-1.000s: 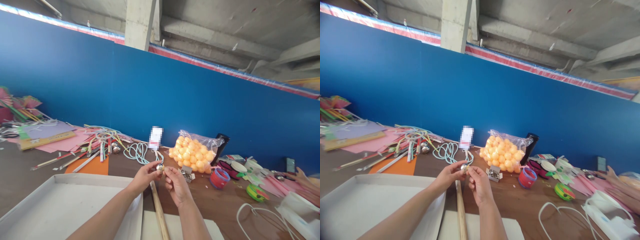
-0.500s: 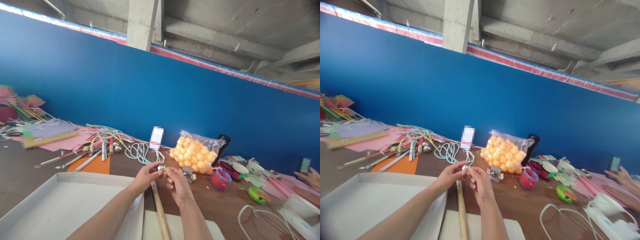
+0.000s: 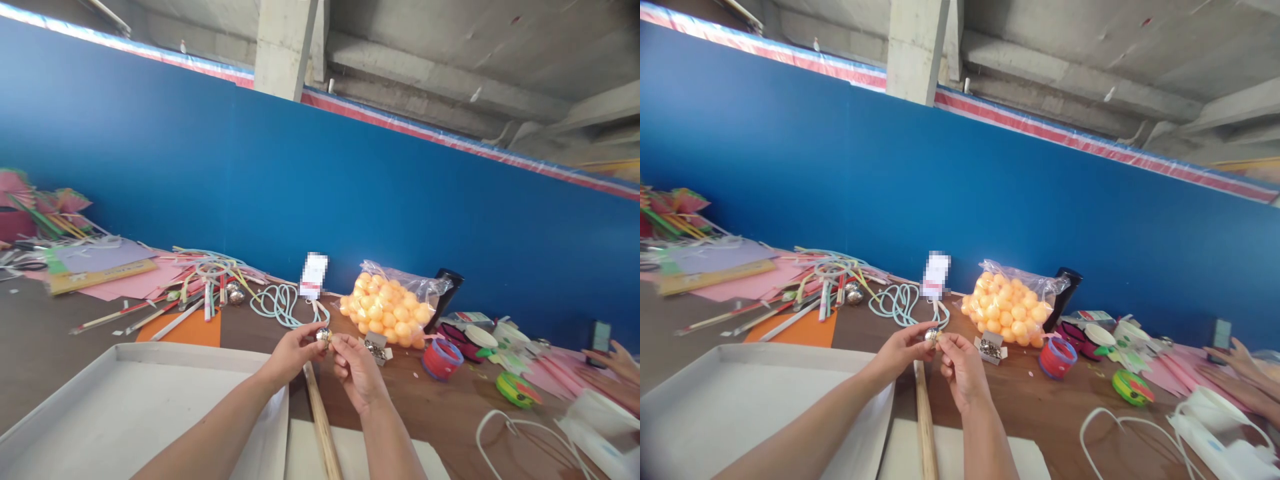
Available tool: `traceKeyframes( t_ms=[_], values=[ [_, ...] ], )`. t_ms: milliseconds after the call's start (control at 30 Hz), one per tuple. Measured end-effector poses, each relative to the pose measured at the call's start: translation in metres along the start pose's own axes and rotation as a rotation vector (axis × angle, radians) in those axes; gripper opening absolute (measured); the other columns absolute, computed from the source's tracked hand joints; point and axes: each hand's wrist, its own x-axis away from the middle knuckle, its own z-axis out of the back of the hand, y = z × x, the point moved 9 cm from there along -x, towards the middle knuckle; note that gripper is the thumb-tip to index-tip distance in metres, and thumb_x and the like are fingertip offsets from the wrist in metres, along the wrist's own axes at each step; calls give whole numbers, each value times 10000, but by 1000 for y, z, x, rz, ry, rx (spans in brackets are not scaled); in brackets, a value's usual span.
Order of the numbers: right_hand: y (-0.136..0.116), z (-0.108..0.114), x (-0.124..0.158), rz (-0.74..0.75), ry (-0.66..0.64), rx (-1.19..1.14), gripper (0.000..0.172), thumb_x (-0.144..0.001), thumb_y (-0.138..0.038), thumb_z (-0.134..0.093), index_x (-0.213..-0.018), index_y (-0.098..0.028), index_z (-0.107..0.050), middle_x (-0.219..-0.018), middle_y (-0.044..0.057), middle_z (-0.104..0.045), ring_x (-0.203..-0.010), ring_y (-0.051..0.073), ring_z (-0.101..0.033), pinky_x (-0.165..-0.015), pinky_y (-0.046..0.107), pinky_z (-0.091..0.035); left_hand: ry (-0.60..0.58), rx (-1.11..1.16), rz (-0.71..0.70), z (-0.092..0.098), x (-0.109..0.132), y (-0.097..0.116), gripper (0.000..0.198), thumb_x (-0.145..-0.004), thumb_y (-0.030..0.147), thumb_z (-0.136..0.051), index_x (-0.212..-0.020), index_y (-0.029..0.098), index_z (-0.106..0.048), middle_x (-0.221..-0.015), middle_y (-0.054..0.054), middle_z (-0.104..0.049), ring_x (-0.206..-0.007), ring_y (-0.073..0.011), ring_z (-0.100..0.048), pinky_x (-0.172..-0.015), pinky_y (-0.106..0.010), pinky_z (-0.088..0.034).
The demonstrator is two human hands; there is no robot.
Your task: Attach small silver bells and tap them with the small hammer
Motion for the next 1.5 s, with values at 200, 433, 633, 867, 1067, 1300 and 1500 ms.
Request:
traceKeyframes(
  t_ms=[200, 433, 633, 867, 1067, 1300, 1500],
  values=[
    [-1, 0, -1, 5, -9, 11, 148, -674, -250, -710, -708, -136, -623, -663, -15, -546, -449, 13, -320, -362, 116, -219, 4, -7, 7, 0, 1, 2, 550, -696, 357, -655, -1185, 143, -523, -896, -81, -639, -743, -163, -594, -723, -332, -489],
    [-1, 3, -2, 26, 12, 51, 150, -664, -261, -715, -704, -144, -630, -647, -24, -553, -446, 16, -330, -362, 125, -228, 11, -19, -8, 0, 0, 1, 538, -691, 360, -659, -1162, 133, -535, -891, -83, -631, -729, -167, -594, -709, -342, -494],
    [-1, 4, -3, 64, 30, 82, 158, -669, -271, -710, -704, -145, -622, -646, -22, -552, -454, 30, -359, -369, 136, -304, 19, -36, -15, 2, -1, 0, 516, -688, 372, -657, -1136, 140, -550, -875, -77, -629, -723, -166, -592, -689, -323, -495],
    [3, 4, -2, 51, 40, 80, 173, -661, -291, -720, -719, -161, -622, -626, -41, -536, -479, 39, -427, -501, 183, -487, 27, -72, -29, 2, 1, 4, 499, -683, 383, -653, -1120, 155, -573, -928, -87, -642, -767, -182, -598, -698, -313, -488],
    [5, 5, -2, 37, 54, 91, 198, -639, -300, -738, -681, -159, -605, -562, -53, -508, -492, 50, -460, -563, 224, -529, 55, -164, -29, 5, 3, 8, 497, -691, 379, -641, -1126, 148, -574, -948, -92, -645, -820, -201, -592, -731, -315, -473],
    [8, 3, -1, 20, 34, 44, 200, -643, -302, -737, -672, -157, -602, -538, -53, -502, -480, 48, -465, -578, 229, -539, 48, -191, -58, 6, 1, 7, 496, -703, 398, -624, -1136, 162, -576, -968, -94, -643, -850, -205, -586, -764, -315, -452],
    [10, 1, -1, -21, 28, -12, 205, -634, -289, -744, -650, -157, -588, -507, -57, -501, -458, 40, -459, -561, 209, -537, 42, -199, -73, 6, 2, 6, 480, -706, 392, -623, -1130, 171, -579, -988, -89, -641, -875, -206, -578, -783, -313, -441]
  ],
)
